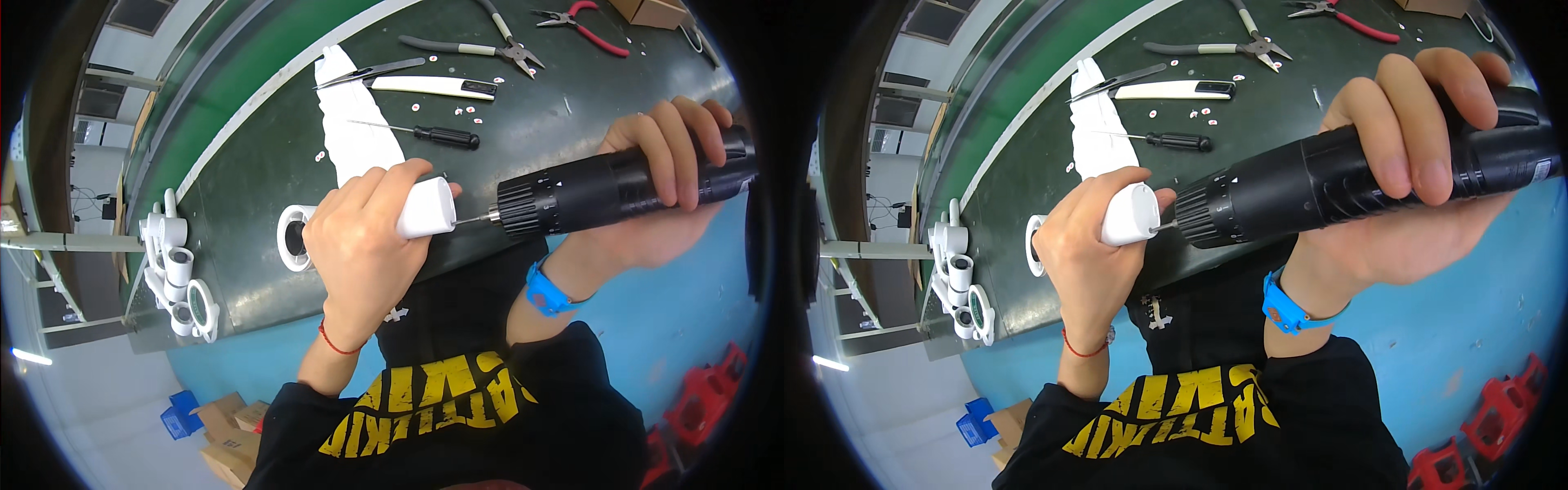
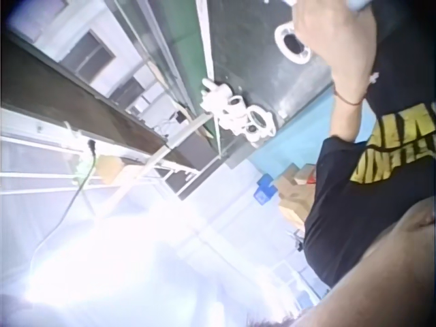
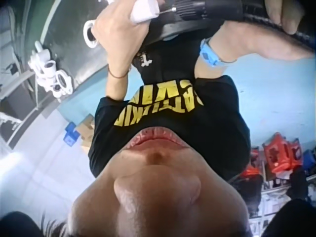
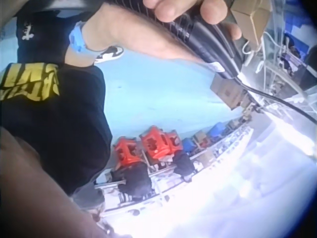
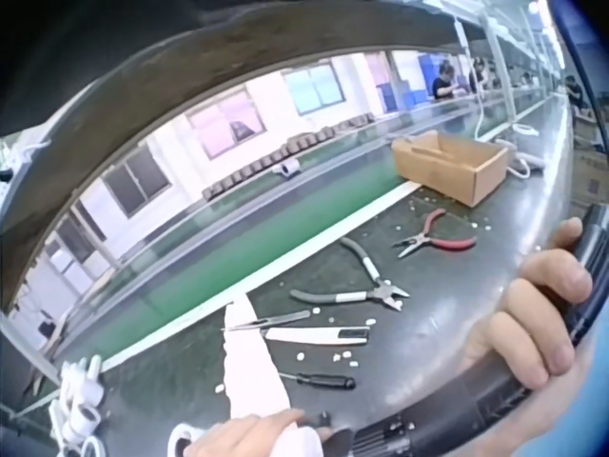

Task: Assemble internal components and casing of small portable electronic fans at a factory workstation.

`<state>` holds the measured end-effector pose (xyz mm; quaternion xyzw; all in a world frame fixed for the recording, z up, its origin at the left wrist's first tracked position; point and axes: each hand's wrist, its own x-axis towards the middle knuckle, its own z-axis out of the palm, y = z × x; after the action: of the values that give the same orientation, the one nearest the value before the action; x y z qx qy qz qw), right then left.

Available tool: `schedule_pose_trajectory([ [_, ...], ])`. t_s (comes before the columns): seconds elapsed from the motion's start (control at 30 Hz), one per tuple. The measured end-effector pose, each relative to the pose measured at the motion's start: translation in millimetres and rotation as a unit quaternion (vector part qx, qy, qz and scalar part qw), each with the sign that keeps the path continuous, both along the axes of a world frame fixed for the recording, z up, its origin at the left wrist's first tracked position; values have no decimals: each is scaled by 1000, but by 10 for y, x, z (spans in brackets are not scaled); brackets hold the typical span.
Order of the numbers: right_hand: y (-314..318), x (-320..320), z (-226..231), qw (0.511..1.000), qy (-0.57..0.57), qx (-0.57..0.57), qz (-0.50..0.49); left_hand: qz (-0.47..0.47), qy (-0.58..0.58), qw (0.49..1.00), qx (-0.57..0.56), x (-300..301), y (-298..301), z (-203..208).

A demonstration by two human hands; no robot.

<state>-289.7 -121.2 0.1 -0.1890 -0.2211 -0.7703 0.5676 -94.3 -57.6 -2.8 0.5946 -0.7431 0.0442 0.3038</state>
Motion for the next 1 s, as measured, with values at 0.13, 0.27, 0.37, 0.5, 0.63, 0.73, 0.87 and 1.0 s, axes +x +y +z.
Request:
schedule_pose_trajectory([
  [0.13,16,4,-3,1000,-5,-6,2,4,21,1000,-2,-5,6,3],
  [0.27,1,-13,-11,1000,-2,5,3,-5,26,1000,-12,4,14,7],
  [0.37,-19,-16,-29,1000,-5,-20,22,-9,27,1000,-3,2,23,18],
  [0.5,-17,-2,-35,1000,-2,-7,2,-7,26,1000,-6,-10,23,0],
  [0.63,-30,-35,-59,1000,5,-9,-1,2,13,1000,-5,-13,15,-10],
  [0.73,-33,-65,-64,1000,10,-6,-5,1,-7,1000,4,20,-17,-27],
  [0.87,-47,-81,-108,998,49,-2,-45,5,-8,1000,18,87,-45,-8],
  [1.0,-82,-36,-203,984,118,24,-133,-37,-21,999,13,-28,-44,8],
])
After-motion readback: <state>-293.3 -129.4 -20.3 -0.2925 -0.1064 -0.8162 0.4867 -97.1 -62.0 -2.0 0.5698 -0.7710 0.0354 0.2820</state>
